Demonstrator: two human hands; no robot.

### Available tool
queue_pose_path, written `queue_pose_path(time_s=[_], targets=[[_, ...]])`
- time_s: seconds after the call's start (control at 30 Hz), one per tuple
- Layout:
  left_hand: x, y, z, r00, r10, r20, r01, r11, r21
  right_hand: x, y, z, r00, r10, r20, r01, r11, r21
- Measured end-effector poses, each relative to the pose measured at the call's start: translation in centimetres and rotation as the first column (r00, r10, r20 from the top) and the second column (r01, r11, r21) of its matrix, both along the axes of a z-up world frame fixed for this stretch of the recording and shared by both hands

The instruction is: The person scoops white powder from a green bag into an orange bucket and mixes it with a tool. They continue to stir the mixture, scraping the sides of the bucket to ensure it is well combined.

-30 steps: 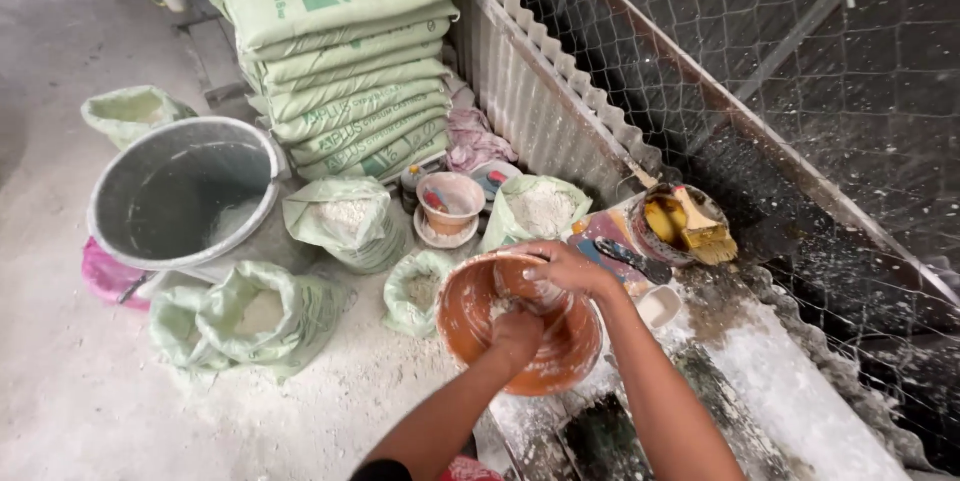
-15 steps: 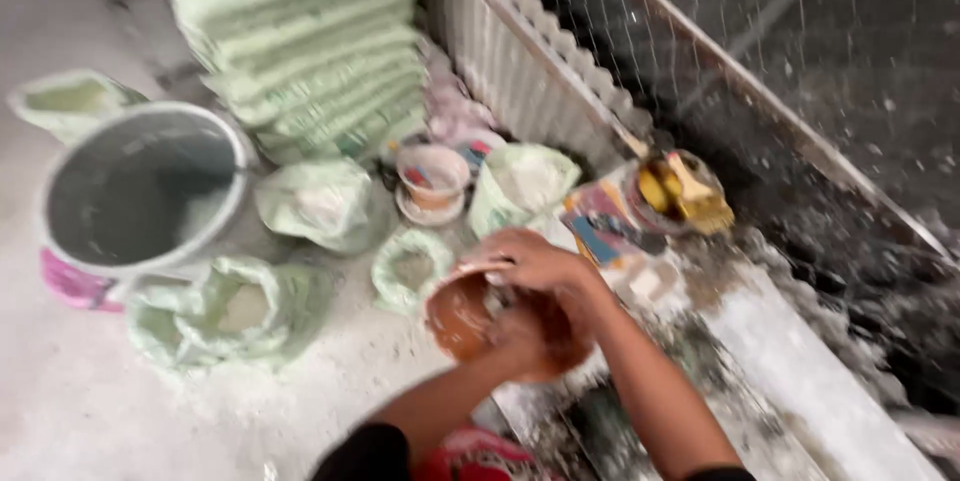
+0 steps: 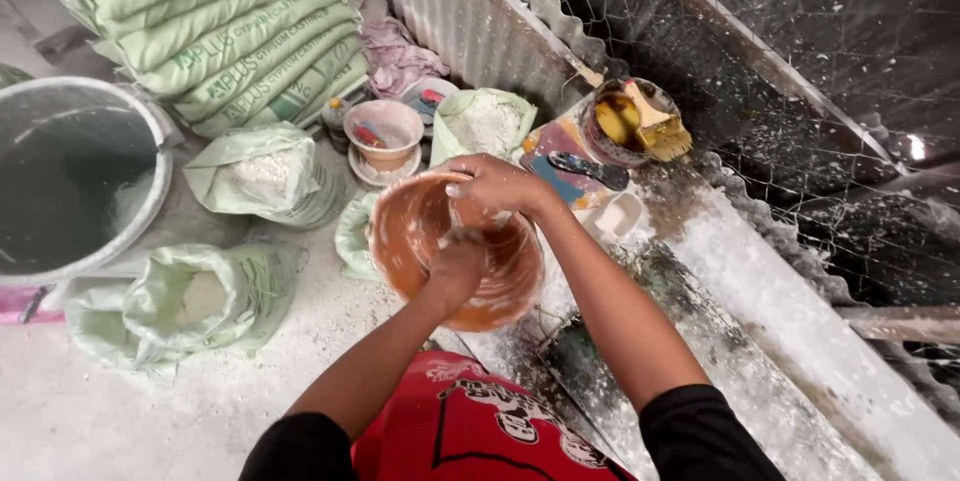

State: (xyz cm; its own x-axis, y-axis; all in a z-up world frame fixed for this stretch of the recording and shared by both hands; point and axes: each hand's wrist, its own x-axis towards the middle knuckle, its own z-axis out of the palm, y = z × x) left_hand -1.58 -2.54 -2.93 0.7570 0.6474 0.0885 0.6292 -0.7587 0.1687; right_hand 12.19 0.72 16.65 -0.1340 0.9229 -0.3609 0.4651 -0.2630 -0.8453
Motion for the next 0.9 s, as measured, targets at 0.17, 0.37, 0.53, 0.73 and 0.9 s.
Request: queue_pose_path(time_s=[0.17, 0.37, 0.53, 0.73, 0.9], targets=[[1.3, 1.7, 8.4, 0.988, -0.089, -0.123, 0.049, 0.955, -0.294, -0.5, -1.2, 1.2, 0.985, 0.157, -0.066, -0.148, 0.982, 0.121], [4.7, -2.2, 0.6, 0.986, -0.005, -0.167, -0.055, 0.935, -0.35, 0.1, -0.1, -0.1, 0.991, 0.133, -0.03, -0.13, 0.988, 0.081], [3.5, -0.2, 7.4, 0.919, -0.237, -0.314, 0.07, 0.884, -0.463, -0.3, -1.1, 0.7, 0.981, 0.194, 0.028, -0.196, 0.975, 0.103], [5.0, 1.5, 7.0, 0.993, 0.007, -0.119, -0.023, 0.991, -0.13, 1.6, -0.5, -0.6, 0.966, 0.157, -0.207, -0.134, 0.984, 0.119], [2.0, 1.4, 7.2, 0.998, -0.047, -0.035, 0.05, 0.994, 0.095, 0.3, 0.0, -0.2, 0.959, 0.054, -0.28, -0.055, 0.998, 0.004]])
